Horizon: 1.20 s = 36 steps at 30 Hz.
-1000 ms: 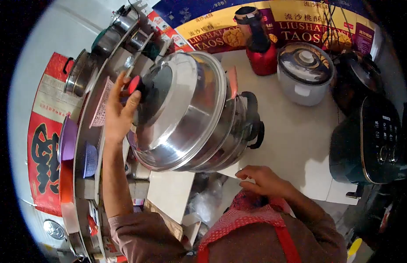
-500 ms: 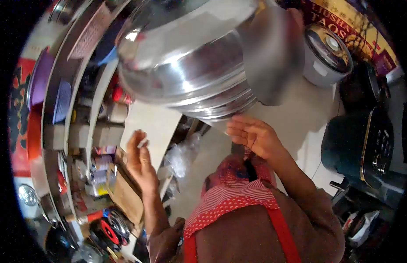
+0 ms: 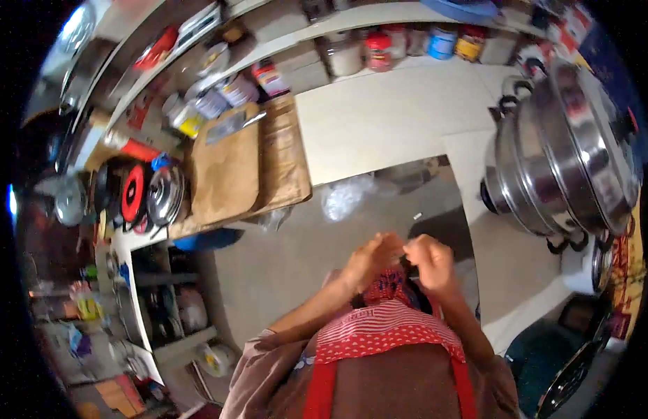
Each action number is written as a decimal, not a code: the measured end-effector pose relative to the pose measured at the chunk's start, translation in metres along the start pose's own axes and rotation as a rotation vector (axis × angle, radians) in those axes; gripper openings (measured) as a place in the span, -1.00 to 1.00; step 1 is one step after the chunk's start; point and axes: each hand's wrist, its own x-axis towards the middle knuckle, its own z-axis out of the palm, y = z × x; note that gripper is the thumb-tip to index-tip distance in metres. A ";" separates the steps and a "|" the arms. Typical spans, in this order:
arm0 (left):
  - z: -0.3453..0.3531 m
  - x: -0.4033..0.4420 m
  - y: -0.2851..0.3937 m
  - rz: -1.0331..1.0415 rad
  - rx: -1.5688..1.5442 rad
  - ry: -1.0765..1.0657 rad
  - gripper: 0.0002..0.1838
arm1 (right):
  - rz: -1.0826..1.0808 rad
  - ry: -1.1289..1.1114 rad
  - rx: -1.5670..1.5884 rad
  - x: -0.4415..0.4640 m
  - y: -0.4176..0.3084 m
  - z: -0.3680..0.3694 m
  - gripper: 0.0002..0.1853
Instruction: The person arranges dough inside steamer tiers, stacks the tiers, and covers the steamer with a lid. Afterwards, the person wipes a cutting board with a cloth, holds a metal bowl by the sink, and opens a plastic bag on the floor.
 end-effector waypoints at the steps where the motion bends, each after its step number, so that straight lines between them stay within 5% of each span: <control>1: -0.009 -0.006 0.003 -0.032 -0.056 -0.058 -0.46 | -0.258 -0.055 -0.273 0.009 -0.003 0.018 -0.85; 2: -0.015 -0.014 0.009 -0.063 -0.111 -0.113 -0.42 | -0.522 -0.113 -0.532 0.017 -0.004 0.038 -0.85; 4: -0.020 -0.039 0.023 -0.016 -0.113 0.004 -0.38 | -0.430 -0.248 -0.540 0.017 -0.010 0.077 -0.72; 6: -0.067 -0.031 -0.009 0.034 -0.503 -0.213 -0.36 | -0.521 -0.388 -0.526 0.013 0.020 0.119 -0.53; 7: -0.080 -0.035 -0.010 0.061 -0.667 -0.280 -0.32 | -0.834 -0.076 0.257 0.012 0.129 0.169 -0.41; 8: -0.085 -0.047 0.000 0.094 -0.683 -0.272 -0.32 | -0.834 -0.113 0.266 0.015 0.098 0.172 -0.41; 10: -0.095 -0.077 0.025 0.154 -0.866 0.024 -0.23 | -0.765 -0.736 -0.634 0.024 0.038 0.162 -0.37; 12: -0.118 -0.104 0.044 0.142 -0.877 0.017 -0.19 | -0.799 -0.814 -0.663 0.035 0.042 0.176 -0.41; 15: -0.151 -0.124 0.048 0.473 -0.644 0.026 -0.23 | -0.640 -0.849 -0.953 0.050 0.066 0.194 -0.45; 18: -0.168 -0.150 0.061 0.712 -0.778 0.113 -0.24 | -0.544 -0.982 -0.915 0.074 0.126 0.210 -0.42; 23: -0.195 -0.169 0.057 0.849 -0.450 0.619 -0.30 | -0.431 -1.186 -0.706 0.076 0.092 0.287 -0.43; 30: -0.217 -0.163 0.047 0.566 -0.496 0.921 -0.40 | -0.558 -1.357 -0.537 0.142 0.088 0.338 -0.44; 33: -0.232 -0.156 0.042 0.490 -0.577 0.970 -0.58 | -0.416 -1.249 -0.568 0.182 0.081 0.345 -0.48; 36: -0.233 -0.157 0.063 0.487 -0.487 1.014 -0.56 | -0.340 -1.256 -0.564 0.211 0.090 0.364 -0.52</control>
